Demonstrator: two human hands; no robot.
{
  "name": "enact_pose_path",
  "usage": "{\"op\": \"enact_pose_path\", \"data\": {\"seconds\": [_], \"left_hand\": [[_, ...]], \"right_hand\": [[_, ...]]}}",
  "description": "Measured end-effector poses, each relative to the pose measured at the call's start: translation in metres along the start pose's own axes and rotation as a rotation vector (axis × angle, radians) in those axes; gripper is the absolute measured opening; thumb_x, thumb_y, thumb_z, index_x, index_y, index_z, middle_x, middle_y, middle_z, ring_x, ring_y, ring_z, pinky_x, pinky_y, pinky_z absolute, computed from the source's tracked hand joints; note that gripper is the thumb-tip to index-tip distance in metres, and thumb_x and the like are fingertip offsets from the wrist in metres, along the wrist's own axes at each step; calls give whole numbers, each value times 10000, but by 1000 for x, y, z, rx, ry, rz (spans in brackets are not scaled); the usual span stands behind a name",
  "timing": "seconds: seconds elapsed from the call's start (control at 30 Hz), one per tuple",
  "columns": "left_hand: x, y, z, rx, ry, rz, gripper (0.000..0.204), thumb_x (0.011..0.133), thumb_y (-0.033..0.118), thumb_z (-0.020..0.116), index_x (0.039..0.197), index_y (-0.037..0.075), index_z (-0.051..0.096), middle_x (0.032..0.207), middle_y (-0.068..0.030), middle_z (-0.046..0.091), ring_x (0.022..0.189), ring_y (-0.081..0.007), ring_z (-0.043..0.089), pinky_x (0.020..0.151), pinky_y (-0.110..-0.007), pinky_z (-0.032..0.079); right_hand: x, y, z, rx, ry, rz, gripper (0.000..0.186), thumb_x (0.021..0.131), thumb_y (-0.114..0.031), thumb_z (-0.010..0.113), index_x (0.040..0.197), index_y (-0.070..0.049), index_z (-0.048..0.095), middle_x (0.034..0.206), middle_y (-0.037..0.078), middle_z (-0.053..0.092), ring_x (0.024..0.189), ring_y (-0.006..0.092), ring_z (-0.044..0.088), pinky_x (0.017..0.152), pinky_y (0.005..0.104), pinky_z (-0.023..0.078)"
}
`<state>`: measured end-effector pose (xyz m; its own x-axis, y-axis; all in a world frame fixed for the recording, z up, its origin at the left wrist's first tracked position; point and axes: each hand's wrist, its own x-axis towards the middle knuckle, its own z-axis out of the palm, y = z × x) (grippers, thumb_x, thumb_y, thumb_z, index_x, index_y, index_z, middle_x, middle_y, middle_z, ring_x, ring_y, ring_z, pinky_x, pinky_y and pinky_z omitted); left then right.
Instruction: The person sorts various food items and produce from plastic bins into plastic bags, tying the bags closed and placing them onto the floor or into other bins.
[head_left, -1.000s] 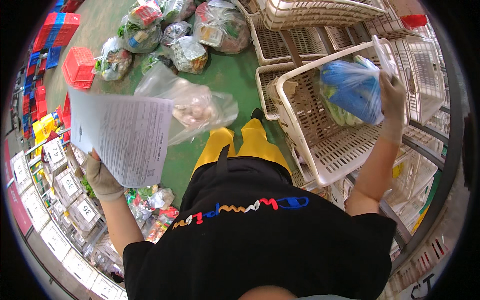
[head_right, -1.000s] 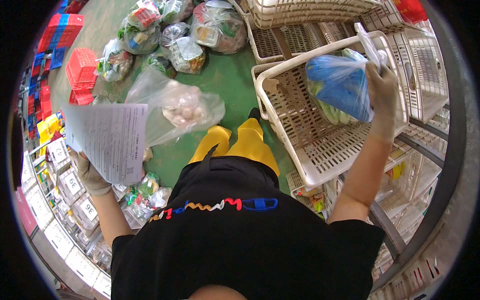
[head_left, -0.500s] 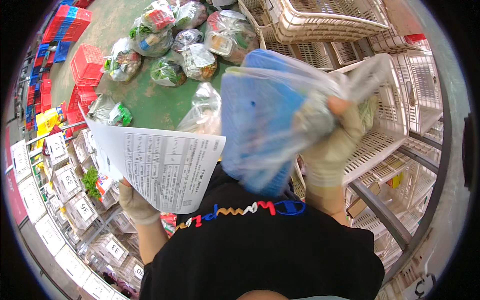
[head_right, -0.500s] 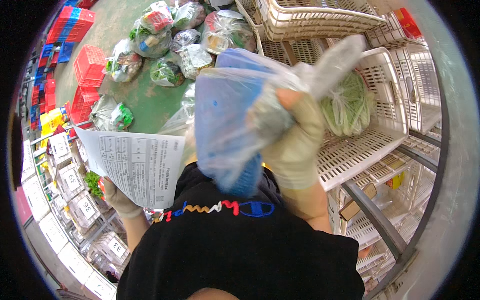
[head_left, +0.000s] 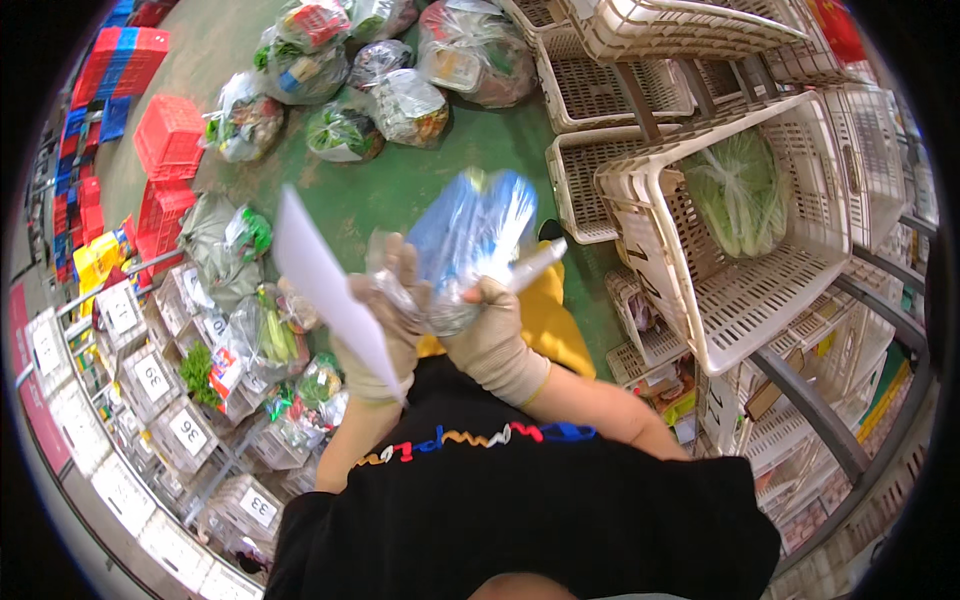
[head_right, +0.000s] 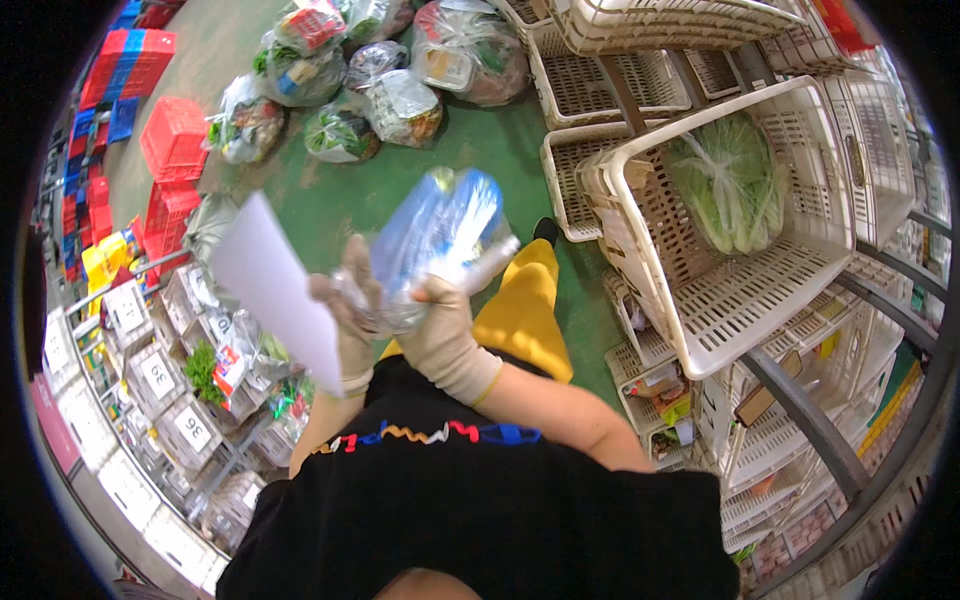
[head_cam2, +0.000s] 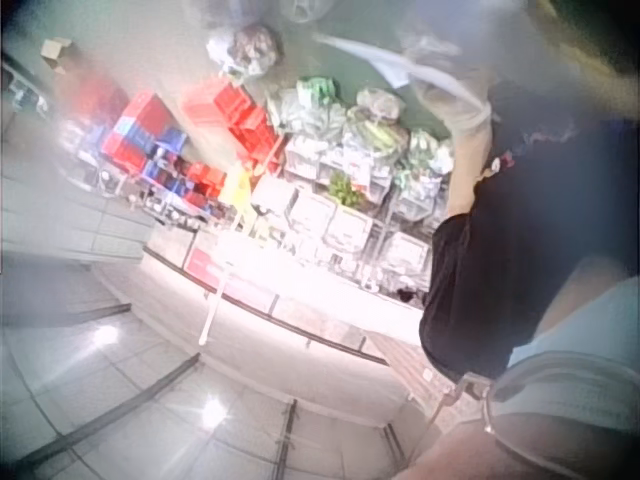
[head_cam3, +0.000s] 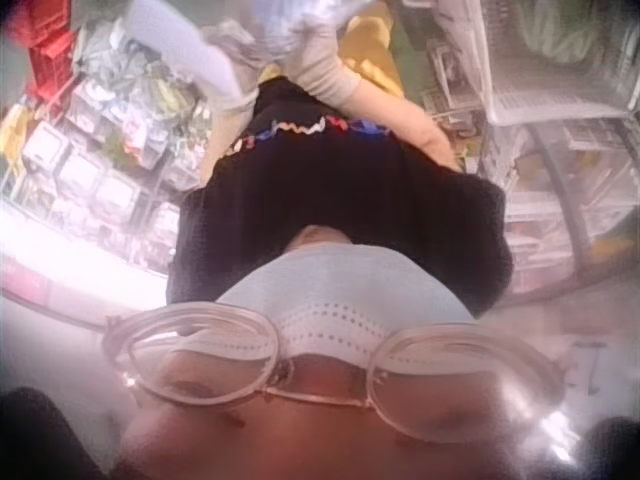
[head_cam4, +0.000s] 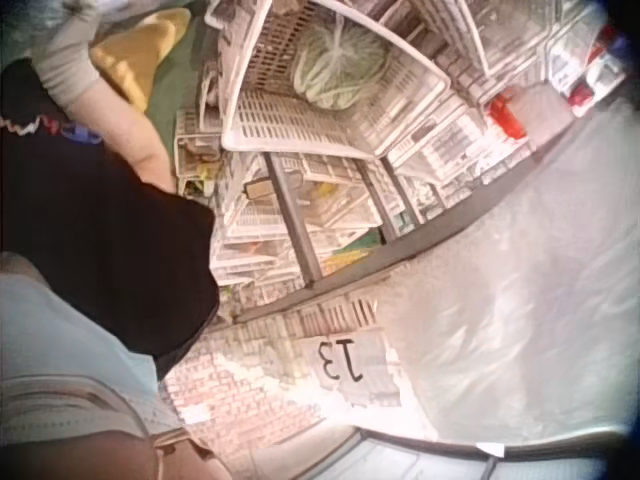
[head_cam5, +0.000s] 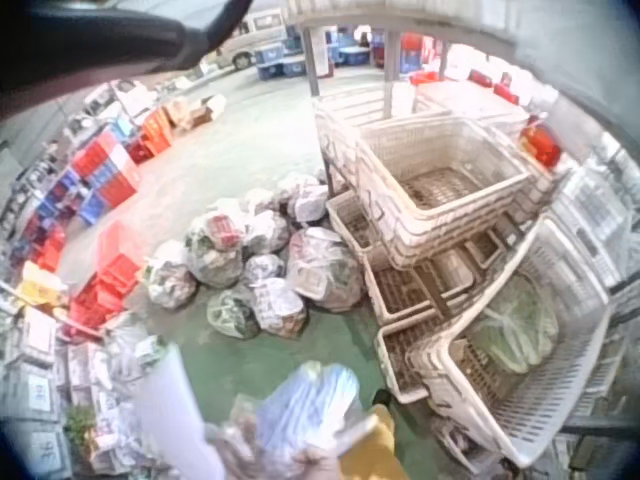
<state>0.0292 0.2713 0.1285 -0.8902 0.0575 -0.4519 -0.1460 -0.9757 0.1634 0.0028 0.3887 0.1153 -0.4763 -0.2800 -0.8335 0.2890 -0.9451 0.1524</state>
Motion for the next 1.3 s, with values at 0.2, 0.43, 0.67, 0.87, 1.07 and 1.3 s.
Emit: {"op": "enact_pose_path", "data": {"seconds": [0.2,0.43,0.67,0.87,1.07,1.3], "left_hand": [[72,-73,-172,41,442,-530,450,899,184,478,1285,-32,395,1205,-151,525,1027,-222,550,901,-358,442],[95,-95,-366,721,273,-634,452,881,223,475,1253,-30,431,1185,-137,550,1100,-243,518,966,-357,392],[126,-21,-488,446,518,-616,467,875,193,463,1268,-53,403,1240,-149,504,1141,-242,485,994,-365,362],[136,14,-529,694,475,-681,421,871,207,483,1189,-69,478,1154,-142,561,1039,-248,543,924,-370,418],[213,37,-490,844,607,-506,522,844,322,521,1228,-25,456,1160,-155,563,1019,-296,571,911,-422,447],[283,43,-463,634,380,-332,389,898,279,433,1114,-27,540,1069,-143,606,959,-243,591,863,-375,474]], "right_hand": [[195,-36,-275,-6,163,-85,222,843,-278,472,844,-62,524,835,85,583,790,256,580,839,409,472],[265,-91,-408,-141,511,-322,222,854,-280,461,948,-85,508,952,101,550,891,263,545,883,394,436],[335,8,-439,-253,656,-224,260,865,-283,450,1053,-108,492,1068,116,516,992,270,510,927,380,399],[421,62,-415,-449,607,-187,313,875,-285,441,1143,-128,479,1167,130,488,1079,276,480,964,368,368],[517,24,-402,-1145,520,-121,376,885,-287,431,1232,-147,465,1267,143,459,1165,282,449,1002,356,337],[486,-80,-441,-2812,-200,106,520,806,-159,520,1315,-232,441,1433,85,309,1297,332,306,1062,483,234]]}}
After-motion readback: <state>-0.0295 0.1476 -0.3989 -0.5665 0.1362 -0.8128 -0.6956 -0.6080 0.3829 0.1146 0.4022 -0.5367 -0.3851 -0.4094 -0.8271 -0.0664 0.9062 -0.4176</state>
